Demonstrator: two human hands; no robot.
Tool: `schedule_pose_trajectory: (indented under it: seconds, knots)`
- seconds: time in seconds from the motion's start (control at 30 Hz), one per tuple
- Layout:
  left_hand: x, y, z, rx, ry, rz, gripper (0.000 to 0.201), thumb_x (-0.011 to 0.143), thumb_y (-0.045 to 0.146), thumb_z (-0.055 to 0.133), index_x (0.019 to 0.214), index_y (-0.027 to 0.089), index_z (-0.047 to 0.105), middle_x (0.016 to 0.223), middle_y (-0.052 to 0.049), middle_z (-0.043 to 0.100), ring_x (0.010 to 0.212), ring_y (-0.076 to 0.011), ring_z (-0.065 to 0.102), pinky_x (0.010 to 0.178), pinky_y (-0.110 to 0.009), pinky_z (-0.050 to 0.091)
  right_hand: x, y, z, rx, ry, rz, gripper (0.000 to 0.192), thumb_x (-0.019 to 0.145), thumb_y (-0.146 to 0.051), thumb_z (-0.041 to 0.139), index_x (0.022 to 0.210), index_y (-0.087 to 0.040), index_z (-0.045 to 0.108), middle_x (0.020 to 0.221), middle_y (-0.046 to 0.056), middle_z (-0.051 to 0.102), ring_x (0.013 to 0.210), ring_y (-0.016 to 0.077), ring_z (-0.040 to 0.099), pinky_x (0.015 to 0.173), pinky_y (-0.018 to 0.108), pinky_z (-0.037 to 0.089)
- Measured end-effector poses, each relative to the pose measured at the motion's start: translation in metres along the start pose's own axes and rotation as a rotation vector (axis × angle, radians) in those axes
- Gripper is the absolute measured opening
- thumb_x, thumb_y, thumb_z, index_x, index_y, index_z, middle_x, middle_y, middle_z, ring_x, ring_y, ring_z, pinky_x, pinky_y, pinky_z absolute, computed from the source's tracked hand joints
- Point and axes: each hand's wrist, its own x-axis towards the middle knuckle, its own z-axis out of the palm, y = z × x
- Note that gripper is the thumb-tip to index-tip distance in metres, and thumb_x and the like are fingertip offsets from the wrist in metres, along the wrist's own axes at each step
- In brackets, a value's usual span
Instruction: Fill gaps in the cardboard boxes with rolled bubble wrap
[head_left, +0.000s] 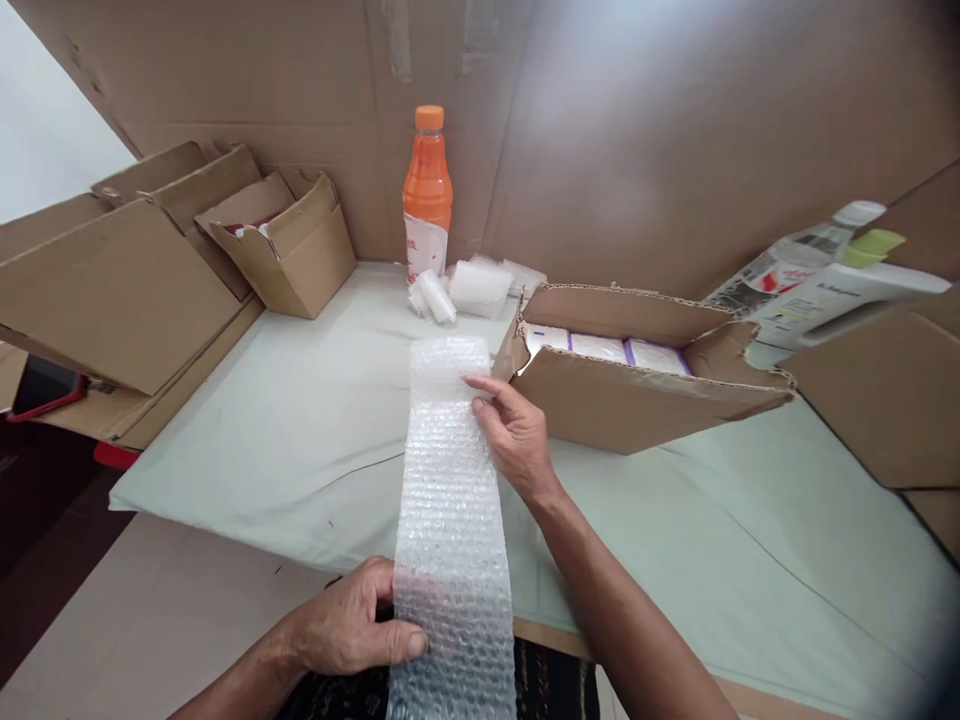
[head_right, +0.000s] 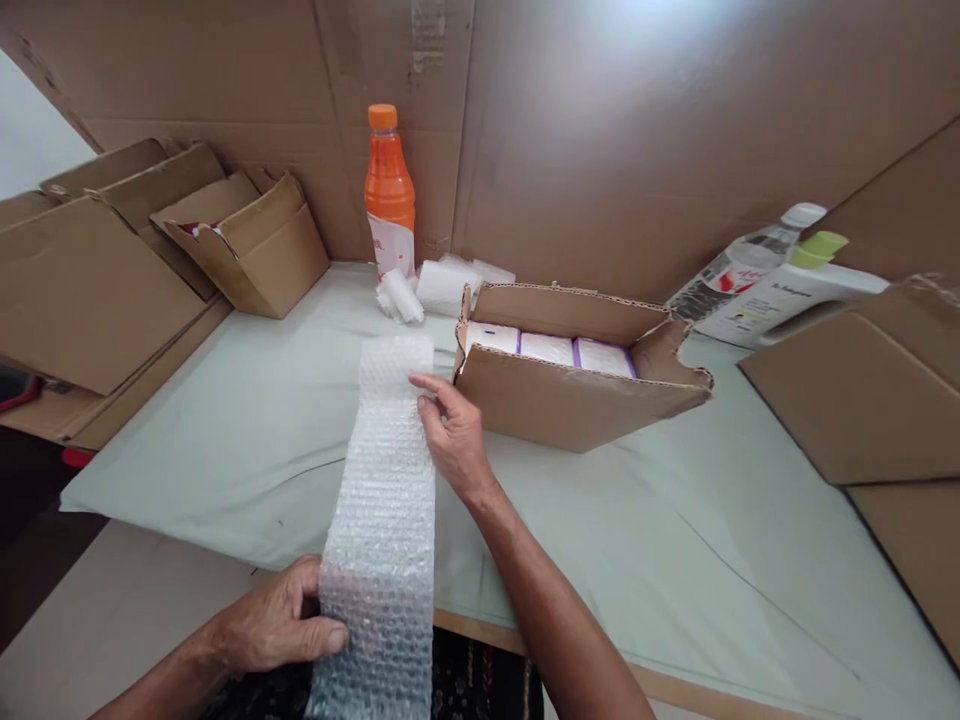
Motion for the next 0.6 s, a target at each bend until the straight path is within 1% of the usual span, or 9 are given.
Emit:
schedule_pose_trajectory:
  seconds: [0.07, 0.1, 0.2, 0.27, 0.33, 0.4, 0.47, 0.53, 0.6]
  knots:
    - [0.003, -0.005, 0.005, -0.068, -0.005, -0.019, 0.045, 0.088, 0.054, 0.068, 0.103, 0.013, 0.078, 0.093, -0.011, 0.074, 0.087, -0.0218, 0.067, 0.081, -0.03, 0.051, 0.0, 0.011, 0.001, -0.158, -0.161, 0.039, 0.037, 0.091, -0.02, 0.049, 0.119, -0.021, 0.072, 0.119, 0.007, 0.073, 0.099, 0.021, 0.07, 0.09, 0.038, 0.057]
    - [0.003, -0.008, 0.007, -0.112, -0.002, -0.033, 0.045, 0.087, 0.054, 0.07, 0.103, 0.013, 0.078, 0.093, -0.011, 0.074, 0.084, -0.0207, 0.067, 0.079, -0.029, 0.051, -0.002, 0.015, 0.0, -0.219, -0.219, 0.051, 0.038, 0.089, -0.018, 0.05, 0.119, -0.019, 0.073, 0.123, 0.009, 0.071, 0.101, 0.0235, 0.069, 0.091, 0.041, 0.056]
    - [0.004, -0.014, 0.01, -0.245, 0.025, -0.074, 0.045, 0.081, 0.052, 0.076, 0.102, 0.012, 0.078, 0.089, -0.011, 0.073, 0.076, -0.0182, 0.066, 0.073, -0.026, 0.051, -0.011, 0.019, -0.005, -0.36, -0.288, 0.069, 0.041, 0.086, -0.016, 0.053, 0.123, -0.017, 0.071, 0.133, 0.015, 0.065, 0.107, 0.0301, 0.067, 0.094, 0.048, 0.053]
    - [0.004, -0.015, 0.011, -0.317, 0.061, -0.081, 0.045, 0.078, 0.05, 0.079, 0.099, 0.011, 0.078, 0.084, -0.01, 0.073, 0.073, -0.0166, 0.064, 0.07, -0.025, 0.05, -0.018, 0.014, -0.013, -0.492, -0.326, 0.064, 0.044, 0.091, -0.019, 0.051, 0.131, -0.019, 0.066, 0.131, 0.015, 0.065, 0.106, 0.03, 0.067, 0.092, 0.048, 0.053]
    - [0.005, -0.016, 0.011, -0.394, 0.106, -0.082, 0.045, 0.075, 0.048, 0.082, 0.098, 0.01, 0.078, 0.084, -0.01, 0.072, 0.071, -0.0157, 0.064, 0.069, -0.024, 0.05, -0.025, 0.007, -0.021, -0.585, -0.386, 0.043, 0.043, 0.094, -0.02, 0.049, 0.134, -0.02, 0.063, 0.126, 0.013, 0.067, 0.102, 0.0279, 0.068, 0.091, 0.045, 0.053]
    - [0.007, -0.016, 0.011, -0.474, 0.168, -0.088, 0.046, 0.072, 0.045, 0.085, 0.1, 0.009, 0.077, 0.085, -0.011, 0.073, 0.071, -0.0155, 0.064, 0.068, -0.024, 0.051, -0.033, 0.0, -0.028, -0.573, -0.456, 0.014, 0.039, 0.095, -0.02, 0.049, 0.132, -0.021, 0.064, 0.124, 0.011, 0.067, 0.101, 0.0259, 0.068, 0.09, 0.043, 0.053]
    - [0.009, -0.015, 0.011, -0.558, 0.231, -0.105, 0.046, 0.069, 0.04, 0.087, 0.101, 0.009, 0.077, 0.083, -0.01, 0.073, 0.069, -0.0152, 0.064, 0.067, -0.024, 0.052, -0.043, -0.003, -0.03, -0.505, -0.546, -0.018, 0.036, 0.095, -0.02, 0.05, 0.128, -0.022, 0.065, 0.123, 0.009, 0.068, 0.102, 0.0237, 0.067, 0.088, 0.039, 0.053]
    - [0.011, -0.014, 0.01, -0.656, 0.286, -0.127, 0.041, 0.067, 0.035, 0.089, 0.097, 0.009, 0.077, 0.079, -0.009, 0.073, 0.066, -0.0146, 0.064, 0.064, -0.024, 0.052, -0.052, -0.003, -0.027, -0.437, -0.635, -0.052, 0.031, 0.093, -0.016, 0.052, 0.118, -0.022, 0.069, 0.118, 0.007, 0.069, 0.099, 0.021, 0.067, 0.085, 0.035, 0.052]
    - [0.016, -0.01, 0.009, -0.755, 0.343, -0.141, 0.036, 0.065, 0.031, 0.09, 0.092, 0.01, 0.077, 0.075, -0.007, 0.072, 0.063, -0.0145, 0.065, 0.062, -0.024, 0.053, -0.06, 0.001, -0.023, -0.372, -0.681, -0.063, 0.027, 0.091, -0.013, 0.051, 0.105, -0.023, 0.072, 0.112, 0.006, 0.07, 0.096, 0.0186, 0.066, 0.083, 0.031, 0.051]
